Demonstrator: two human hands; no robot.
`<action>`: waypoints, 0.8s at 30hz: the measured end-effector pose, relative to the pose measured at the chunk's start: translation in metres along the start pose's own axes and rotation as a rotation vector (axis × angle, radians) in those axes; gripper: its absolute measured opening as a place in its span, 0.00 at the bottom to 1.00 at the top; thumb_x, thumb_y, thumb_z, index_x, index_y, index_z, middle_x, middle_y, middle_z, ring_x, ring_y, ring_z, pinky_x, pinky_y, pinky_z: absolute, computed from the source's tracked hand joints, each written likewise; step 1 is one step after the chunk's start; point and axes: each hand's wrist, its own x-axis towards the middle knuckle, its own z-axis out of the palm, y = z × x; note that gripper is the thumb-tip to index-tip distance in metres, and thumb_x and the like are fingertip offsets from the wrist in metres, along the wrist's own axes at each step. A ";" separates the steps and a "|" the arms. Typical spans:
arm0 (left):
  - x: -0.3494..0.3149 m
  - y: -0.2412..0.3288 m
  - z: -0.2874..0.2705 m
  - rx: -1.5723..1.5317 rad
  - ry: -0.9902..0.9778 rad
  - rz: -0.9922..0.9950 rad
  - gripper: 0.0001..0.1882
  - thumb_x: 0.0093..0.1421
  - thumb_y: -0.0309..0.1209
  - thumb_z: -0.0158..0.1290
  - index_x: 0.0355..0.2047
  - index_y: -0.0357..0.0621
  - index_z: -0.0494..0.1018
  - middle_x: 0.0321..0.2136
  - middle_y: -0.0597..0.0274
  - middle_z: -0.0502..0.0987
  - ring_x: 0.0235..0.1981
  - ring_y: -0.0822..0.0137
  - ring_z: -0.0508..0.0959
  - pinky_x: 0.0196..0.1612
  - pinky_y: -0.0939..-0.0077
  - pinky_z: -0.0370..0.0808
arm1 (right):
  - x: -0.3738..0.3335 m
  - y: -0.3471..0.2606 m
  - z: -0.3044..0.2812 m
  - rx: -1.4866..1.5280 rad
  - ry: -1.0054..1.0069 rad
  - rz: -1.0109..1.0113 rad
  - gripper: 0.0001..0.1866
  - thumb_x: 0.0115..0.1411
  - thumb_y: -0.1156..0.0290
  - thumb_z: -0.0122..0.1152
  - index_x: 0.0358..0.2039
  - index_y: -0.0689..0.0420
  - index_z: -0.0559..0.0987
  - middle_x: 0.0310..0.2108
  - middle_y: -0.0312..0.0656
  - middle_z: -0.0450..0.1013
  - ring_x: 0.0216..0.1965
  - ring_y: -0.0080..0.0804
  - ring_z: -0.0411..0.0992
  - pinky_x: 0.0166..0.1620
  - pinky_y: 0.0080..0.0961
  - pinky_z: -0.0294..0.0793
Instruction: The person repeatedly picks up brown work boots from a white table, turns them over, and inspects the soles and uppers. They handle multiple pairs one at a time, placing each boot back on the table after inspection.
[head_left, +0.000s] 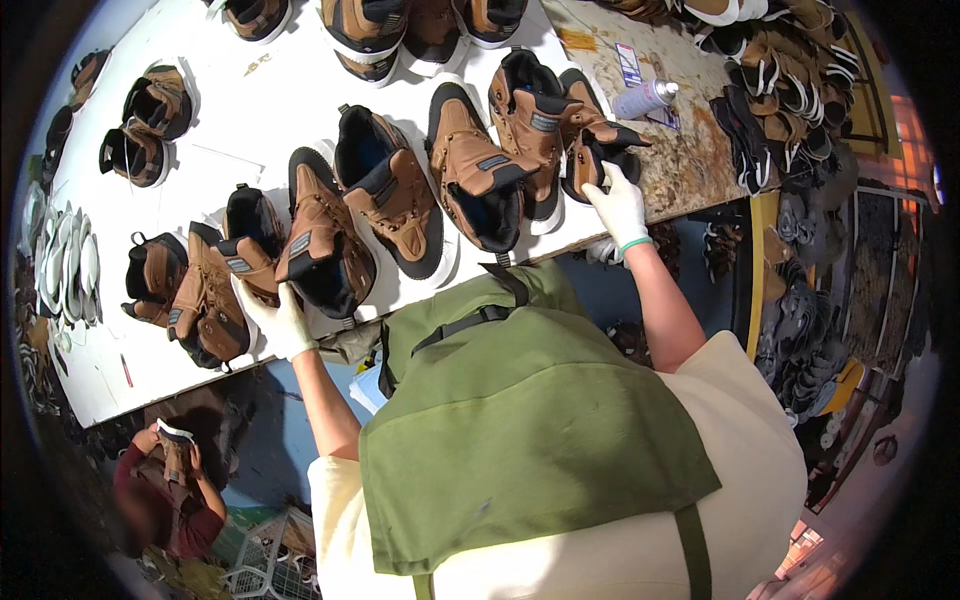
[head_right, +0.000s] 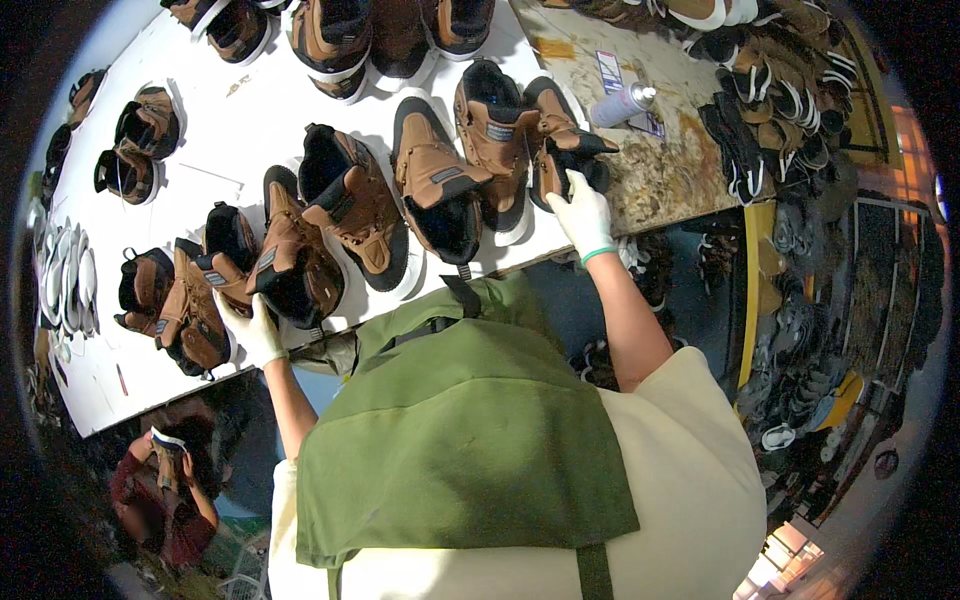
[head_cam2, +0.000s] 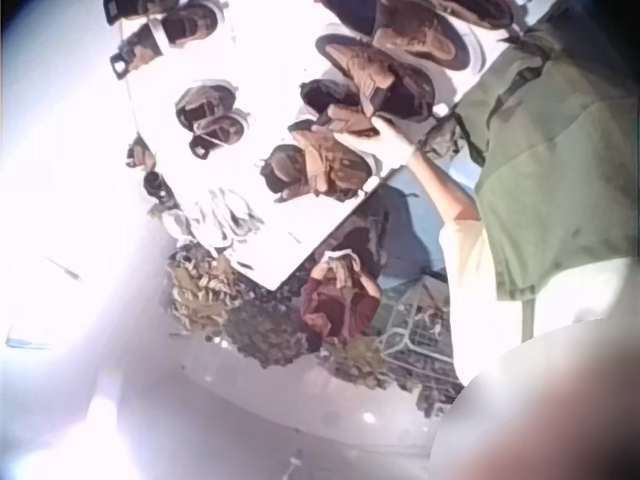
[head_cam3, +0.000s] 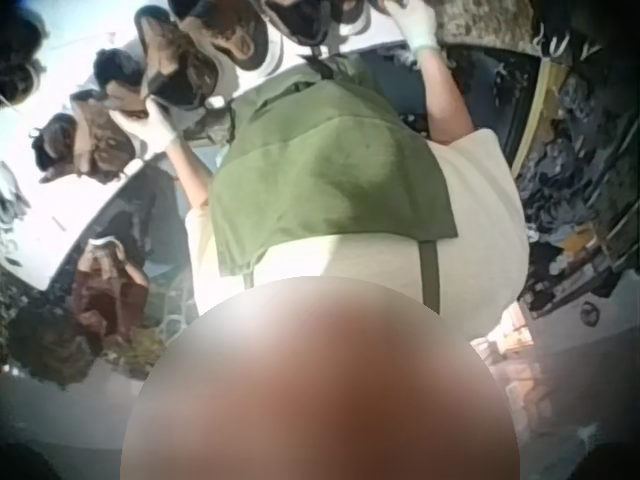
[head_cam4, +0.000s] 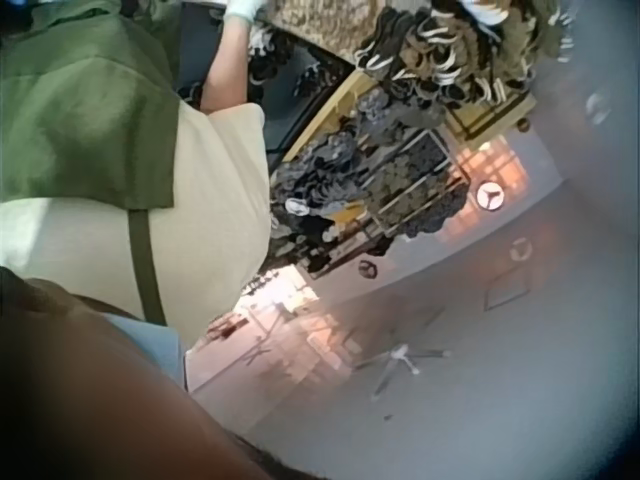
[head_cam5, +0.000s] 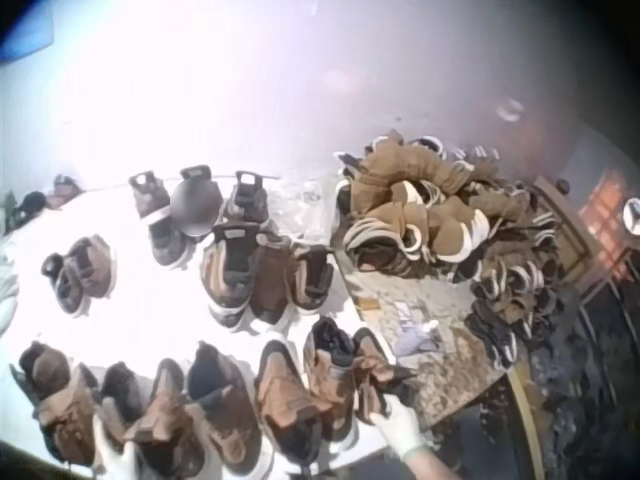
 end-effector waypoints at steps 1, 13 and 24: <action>0.000 -0.001 0.000 -0.024 0.004 -0.002 0.39 0.55 0.27 0.57 0.66 0.39 0.54 0.65 0.50 0.57 0.67 0.57 0.57 0.68 0.66 0.53 | -0.001 -0.002 -0.001 -0.013 0.004 -0.010 0.29 0.50 0.58 0.67 0.52 0.56 0.74 0.32 0.54 0.77 0.35 0.52 0.76 0.39 0.41 0.75; 0.000 -0.011 0.003 -0.026 0.029 0.016 0.41 0.54 0.25 0.58 0.66 0.39 0.53 0.65 0.48 0.57 0.65 0.55 0.59 0.67 0.65 0.55 | 0.000 0.011 0.005 0.039 0.003 -0.059 0.31 0.51 0.59 0.67 0.54 0.58 0.73 0.38 0.56 0.77 0.39 0.53 0.76 0.42 0.41 0.74; 0.000 -0.012 0.004 -0.094 0.031 0.008 0.40 0.54 0.25 0.59 0.65 0.36 0.54 0.64 0.48 0.58 0.65 0.56 0.60 0.67 0.66 0.55 | 0.006 0.025 0.012 0.088 -0.019 -0.041 0.30 0.51 0.60 0.68 0.53 0.60 0.73 0.38 0.56 0.77 0.40 0.51 0.77 0.44 0.38 0.74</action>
